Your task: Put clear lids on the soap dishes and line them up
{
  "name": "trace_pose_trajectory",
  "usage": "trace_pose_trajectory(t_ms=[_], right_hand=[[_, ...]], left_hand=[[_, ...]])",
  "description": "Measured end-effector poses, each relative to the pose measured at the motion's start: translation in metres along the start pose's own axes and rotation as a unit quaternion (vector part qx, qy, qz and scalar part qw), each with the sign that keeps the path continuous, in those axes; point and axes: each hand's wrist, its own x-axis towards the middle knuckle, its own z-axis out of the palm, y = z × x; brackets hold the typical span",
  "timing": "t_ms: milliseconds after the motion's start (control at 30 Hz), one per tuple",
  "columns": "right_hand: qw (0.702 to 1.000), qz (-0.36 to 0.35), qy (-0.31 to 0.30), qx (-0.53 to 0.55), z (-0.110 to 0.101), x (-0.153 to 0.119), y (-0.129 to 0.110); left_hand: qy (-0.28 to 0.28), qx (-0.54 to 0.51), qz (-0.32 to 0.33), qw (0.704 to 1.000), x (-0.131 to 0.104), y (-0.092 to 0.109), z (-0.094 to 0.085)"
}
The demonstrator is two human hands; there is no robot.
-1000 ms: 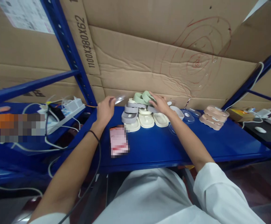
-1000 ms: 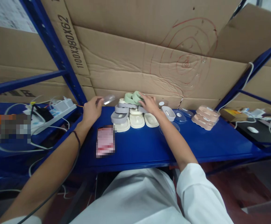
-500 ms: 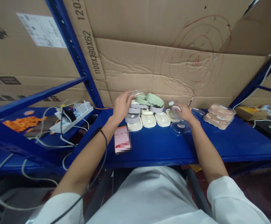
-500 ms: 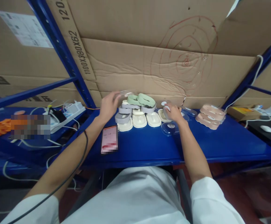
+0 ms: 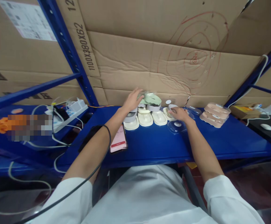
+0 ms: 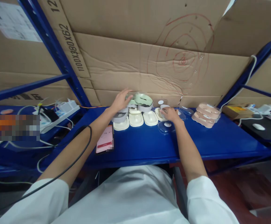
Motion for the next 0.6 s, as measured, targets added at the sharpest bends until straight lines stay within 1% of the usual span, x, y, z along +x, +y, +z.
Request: trace_pose_trajectory(t_ms=[100,200,300,367,400,433,467,500,533,600], right_hand=[[1.0,0.008,-0.012,-0.016,-0.002,-0.002,-0.006],[0.999,0.032,-0.013,-0.032,-0.008,-0.004,-0.014],[0.997,0.06,0.006,-0.042,-0.02,-0.007,-0.021],[0.996,0.07,0.033,-0.042,-0.033,-0.012,-0.026],[0.996,0.072,0.046,-0.041,-0.04,-0.015,-0.028],[0.995,0.064,0.062,-0.036,-0.047,-0.02,-0.031],[0.996,0.04,0.081,-0.022,-0.053,-0.024,-0.035],[0.995,0.001,0.102,-0.001,-0.058,-0.03,-0.039],[0.991,-0.052,0.122,0.025,-0.061,-0.035,-0.045],[0.97,-0.177,0.146,0.075,-0.061,-0.046,-0.058]], left_hand=[[-0.019,-0.002,0.002,1.0,-0.006,0.001,-0.002],[-0.04,0.009,0.015,0.999,-0.019,0.009,-0.01],[-0.068,0.056,0.055,0.995,-0.042,0.018,-0.024],[-0.088,0.061,0.084,0.991,-0.062,0.021,-0.034],[-0.109,0.056,0.099,0.988,-0.072,0.021,-0.038],[-0.123,0.053,0.106,0.985,-0.081,0.02,-0.042],[-0.122,0.051,0.103,0.986,-0.089,0.019,-0.045],[-0.12,0.046,0.101,0.987,-0.096,0.017,-0.046],[-0.113,0.037,0.093,0.989,-0.1,0.015,-0.047],[-0.095,0.006,0.079,0.992,-0.106,0.013,-0.048]])
